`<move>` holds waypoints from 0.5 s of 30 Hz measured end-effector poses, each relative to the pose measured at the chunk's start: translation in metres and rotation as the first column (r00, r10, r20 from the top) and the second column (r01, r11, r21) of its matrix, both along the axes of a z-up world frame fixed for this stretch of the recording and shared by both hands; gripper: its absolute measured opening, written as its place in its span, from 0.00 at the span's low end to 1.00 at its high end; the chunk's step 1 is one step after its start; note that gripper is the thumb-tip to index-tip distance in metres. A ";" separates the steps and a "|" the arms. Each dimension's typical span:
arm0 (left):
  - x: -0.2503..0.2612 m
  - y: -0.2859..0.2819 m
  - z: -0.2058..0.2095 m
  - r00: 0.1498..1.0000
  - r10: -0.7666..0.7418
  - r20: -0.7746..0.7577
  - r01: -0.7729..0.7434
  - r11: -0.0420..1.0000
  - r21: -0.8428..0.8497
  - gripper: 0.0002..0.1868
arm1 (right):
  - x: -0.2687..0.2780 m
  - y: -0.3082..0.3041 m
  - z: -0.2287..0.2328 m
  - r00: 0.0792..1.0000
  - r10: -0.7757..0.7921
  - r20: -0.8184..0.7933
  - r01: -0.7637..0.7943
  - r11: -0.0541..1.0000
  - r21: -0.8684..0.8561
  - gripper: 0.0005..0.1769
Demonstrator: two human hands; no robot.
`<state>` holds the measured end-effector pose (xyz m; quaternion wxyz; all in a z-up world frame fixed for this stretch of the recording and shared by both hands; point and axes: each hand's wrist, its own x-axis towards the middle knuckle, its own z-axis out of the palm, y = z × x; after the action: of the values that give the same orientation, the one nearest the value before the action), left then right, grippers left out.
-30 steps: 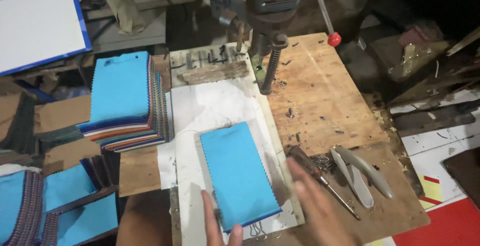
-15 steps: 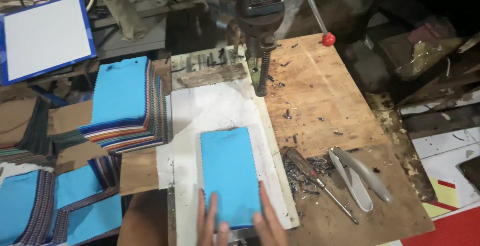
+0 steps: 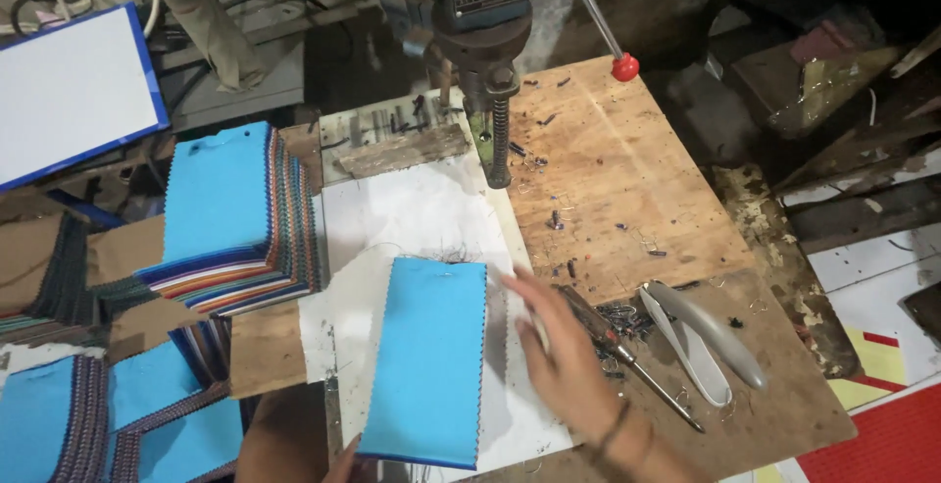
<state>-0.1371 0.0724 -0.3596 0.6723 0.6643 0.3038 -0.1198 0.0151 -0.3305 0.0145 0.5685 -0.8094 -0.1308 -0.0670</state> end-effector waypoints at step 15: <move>0.083 -0.098 0.366 0.790 -0.602 0.117 0.279 0.522 0.806 0.37 | 0.103 -0.010 0.029 0.919 0.215 -0.330 -0.348 0.835 -0.426 0.19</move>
<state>-0.0546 -0.0252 0.0067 0.3243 0.9457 0.0048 -0.0203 0.1185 -0.3400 0.0438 0.3677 -0.8970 -0.1835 0.1626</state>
